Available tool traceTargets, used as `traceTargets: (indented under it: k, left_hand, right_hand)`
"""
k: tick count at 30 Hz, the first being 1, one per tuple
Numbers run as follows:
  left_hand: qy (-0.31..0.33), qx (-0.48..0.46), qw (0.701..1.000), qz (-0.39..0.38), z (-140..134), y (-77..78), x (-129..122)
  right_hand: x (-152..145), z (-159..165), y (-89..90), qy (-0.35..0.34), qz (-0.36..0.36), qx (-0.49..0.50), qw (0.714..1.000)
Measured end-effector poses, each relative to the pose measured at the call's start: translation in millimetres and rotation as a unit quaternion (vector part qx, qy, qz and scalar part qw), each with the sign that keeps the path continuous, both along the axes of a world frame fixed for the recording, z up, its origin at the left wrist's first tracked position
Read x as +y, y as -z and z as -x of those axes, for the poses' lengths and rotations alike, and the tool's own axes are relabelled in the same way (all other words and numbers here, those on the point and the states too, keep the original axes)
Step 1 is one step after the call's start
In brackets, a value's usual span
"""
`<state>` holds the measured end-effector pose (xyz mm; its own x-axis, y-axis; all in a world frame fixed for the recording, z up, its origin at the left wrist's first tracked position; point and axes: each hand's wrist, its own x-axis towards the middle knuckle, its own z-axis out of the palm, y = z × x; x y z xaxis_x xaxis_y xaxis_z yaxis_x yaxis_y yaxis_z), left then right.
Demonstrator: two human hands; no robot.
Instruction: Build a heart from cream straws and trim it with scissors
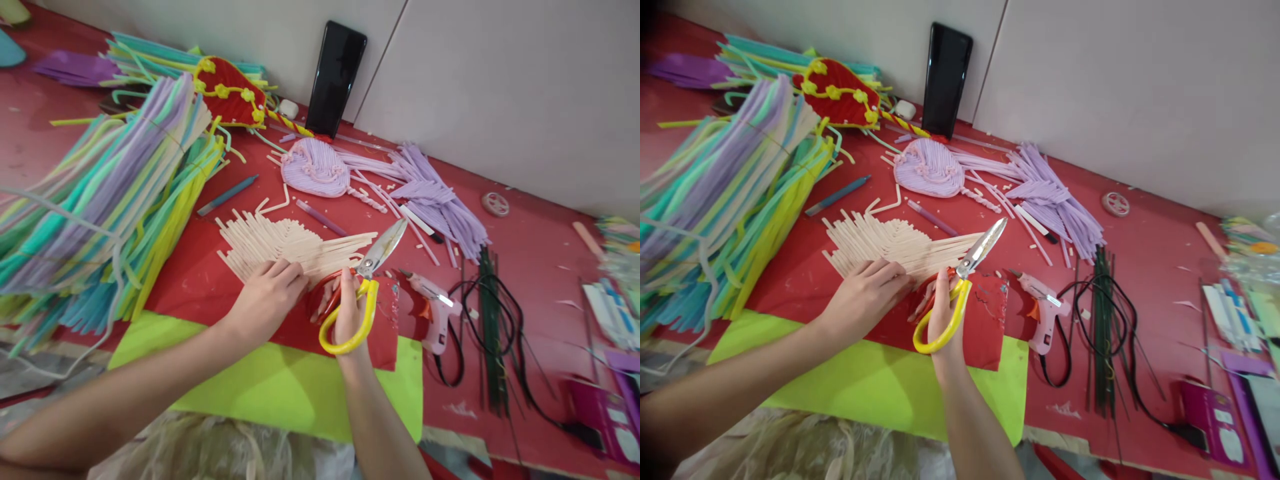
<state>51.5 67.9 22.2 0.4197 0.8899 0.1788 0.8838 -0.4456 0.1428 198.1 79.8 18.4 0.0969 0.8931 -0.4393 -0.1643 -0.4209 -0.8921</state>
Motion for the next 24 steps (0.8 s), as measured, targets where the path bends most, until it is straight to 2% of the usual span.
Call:
traceTargets:
  k: [5,10,19,24]
  left_hand:
    - [-0.01,0.04,0.999,-0.028,-8,-4.4,-9]
    - [-0.056,0.054,0.997,-0.029,-16,-8.1,-17]
    - [-0.123,0.052,0.991,0.032,-25,-19.8,-19]
    - [-0.135,0.058,0.987,0.066,-25,-21.1,-16]
  right_hand:
    - [1,-8,0.5,0.011,-0.024,0.002,1.0]
    - [2,-10,-4.6,0.018,-0.022,0.022,0.999]
    - [4,-9,1.7,0.04,-0.057,0.006,0.998]
    - [6,-9,0.6,0.035,-0.057,0.044,0.997]
